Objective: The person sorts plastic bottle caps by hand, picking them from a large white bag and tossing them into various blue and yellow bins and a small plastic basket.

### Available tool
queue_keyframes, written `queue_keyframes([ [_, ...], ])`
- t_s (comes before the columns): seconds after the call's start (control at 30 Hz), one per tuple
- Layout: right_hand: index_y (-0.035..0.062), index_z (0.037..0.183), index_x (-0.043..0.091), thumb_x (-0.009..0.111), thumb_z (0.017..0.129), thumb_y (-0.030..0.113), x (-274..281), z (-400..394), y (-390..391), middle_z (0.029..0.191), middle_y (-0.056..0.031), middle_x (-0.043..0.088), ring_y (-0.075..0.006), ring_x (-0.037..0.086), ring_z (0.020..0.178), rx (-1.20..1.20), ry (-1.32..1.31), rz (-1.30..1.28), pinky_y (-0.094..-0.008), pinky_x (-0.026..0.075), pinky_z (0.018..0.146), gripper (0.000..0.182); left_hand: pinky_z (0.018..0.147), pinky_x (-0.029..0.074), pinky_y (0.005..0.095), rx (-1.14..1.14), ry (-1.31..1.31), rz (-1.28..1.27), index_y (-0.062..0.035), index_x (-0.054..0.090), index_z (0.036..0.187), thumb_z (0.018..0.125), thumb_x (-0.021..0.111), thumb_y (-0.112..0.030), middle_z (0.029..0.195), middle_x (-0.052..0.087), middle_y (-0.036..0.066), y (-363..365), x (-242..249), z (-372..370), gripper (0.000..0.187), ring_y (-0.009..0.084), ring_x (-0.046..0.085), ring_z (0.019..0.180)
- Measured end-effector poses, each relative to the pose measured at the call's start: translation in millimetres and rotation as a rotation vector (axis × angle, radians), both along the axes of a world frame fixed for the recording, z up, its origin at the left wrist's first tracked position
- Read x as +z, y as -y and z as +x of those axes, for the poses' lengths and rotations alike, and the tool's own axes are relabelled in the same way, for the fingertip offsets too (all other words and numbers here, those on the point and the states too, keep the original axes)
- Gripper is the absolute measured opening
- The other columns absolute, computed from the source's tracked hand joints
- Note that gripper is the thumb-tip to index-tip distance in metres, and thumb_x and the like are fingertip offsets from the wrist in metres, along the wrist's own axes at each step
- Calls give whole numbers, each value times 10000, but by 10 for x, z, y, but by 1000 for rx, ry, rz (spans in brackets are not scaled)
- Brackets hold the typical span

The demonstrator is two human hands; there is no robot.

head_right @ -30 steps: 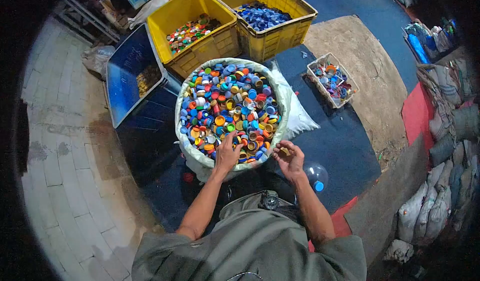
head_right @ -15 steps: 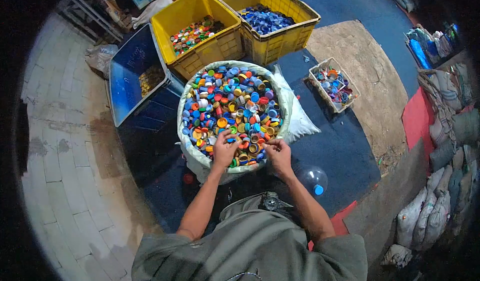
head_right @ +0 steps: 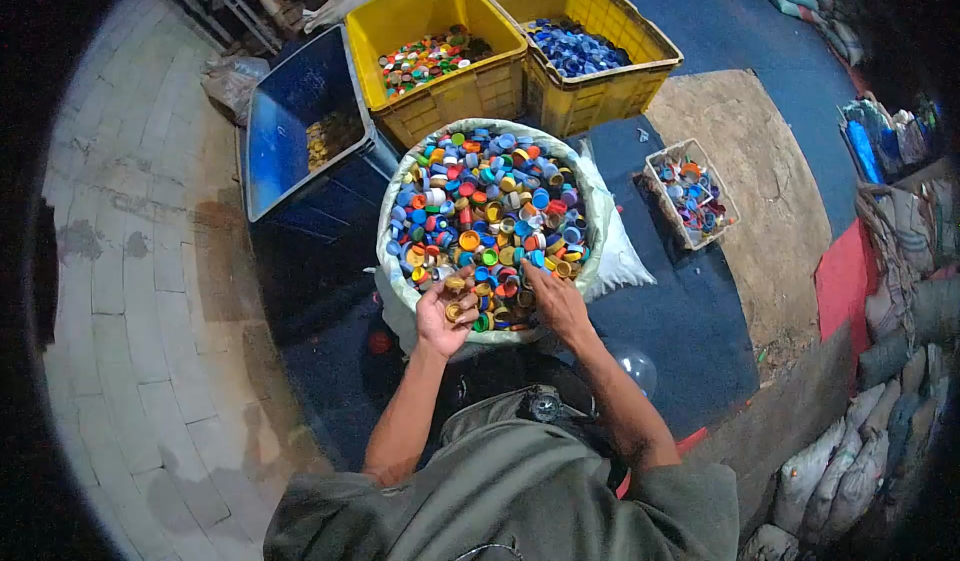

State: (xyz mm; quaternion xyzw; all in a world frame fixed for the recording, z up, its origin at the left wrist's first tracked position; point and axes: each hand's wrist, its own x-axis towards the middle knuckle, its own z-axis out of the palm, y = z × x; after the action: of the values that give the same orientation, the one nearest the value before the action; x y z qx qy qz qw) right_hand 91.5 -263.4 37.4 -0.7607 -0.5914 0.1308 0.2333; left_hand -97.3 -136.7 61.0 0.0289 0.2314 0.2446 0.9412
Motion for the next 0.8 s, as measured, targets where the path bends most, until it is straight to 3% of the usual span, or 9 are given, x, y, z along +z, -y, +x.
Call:
queue_keyframes([
  [0.17,112,1370,386,532,729,-11,-40,37,-50,1164,-105,606,-274,629,938,72,96,27,-382,484,756,669,481,368,242,42,-27,-14,29,536,1173,902,423,-216,932,631,100,20,18,-82,382,154,487,651],
  [0.2,74,1337,427,514,756,-18,32,33,-60,1144,-148,612,-302,614,981,87,58,15,-395,481,809,595,490,371,245,50,-21,1,25,527,1176,903,418,-213,943,624,98,24,6,-106,378,151,488,665],
  [0.4,92,1317,440,577,733,30,-56,95,-66,1126,-112,615,-296,632,909,104,95,93,-395,490,750,603,521,379,254,74,-9,47,2,530,1179,903,423,-256,970,605,81,35,56,-162,393,149,485,712],
  [0.5,62,1294,455,612,777,20,-23,65,-60,1105,-154,621,-322,617,962,-28,-139,46,-400,498,777,542,555,385,263,107,-90,66,-12,547,1168,901,433,-293,979,596,71,32,75,-178,404,152,485,733],
  [0.53,51,1288,458,665,752,14,-63,49,-60,1062,-134,636,-273,643,892,-60,-179,161,-361,507,740,576,598,394,285,117,-83,67,-22,562,1150,912,432,-342,986,591,68,23,87,-191,420,157,488,752],
  [0.63,48,1278,465,693,777,54,46,-88,-136,1030,-90,639,-187,627,816,-230,-557,205,-322,505,697,551,646,401,302,214,-194,32,-29,573,1130,918,431,-397,989,589,74,32,194,-228,447,162,490,759],
  [0.67,50,1247,496,710,796,130,-118,-133,-185,980,-41,628,-109,558,728,-263,-647,318,-269,468,617,506,701,407,322,248,-98,17,-36,574,1116,916,432,-439,992,587,82,10,44,-272,472,180,504,778],
  [0.77,53,1209,526,685,820,189,73,-273,-294,941,-26,617,-105,530,693,-459,-1459,71,-233,432,573,441,735,412,331,361,-190,-46,-31,569,1108,909,439,-453,991,587,89,3,7,-344,484,201,521,807],
  [0.8,52,1158,554,584,865,217,266,-326,-337,949,-30,597,-130,522,740,-442,-1645,-1,-247,420,617,338,750,420,342,382,-174,-37,-8,546,1128,915,423,-466,993,586,99,-6,-2,-377,519,218,537,835],
])
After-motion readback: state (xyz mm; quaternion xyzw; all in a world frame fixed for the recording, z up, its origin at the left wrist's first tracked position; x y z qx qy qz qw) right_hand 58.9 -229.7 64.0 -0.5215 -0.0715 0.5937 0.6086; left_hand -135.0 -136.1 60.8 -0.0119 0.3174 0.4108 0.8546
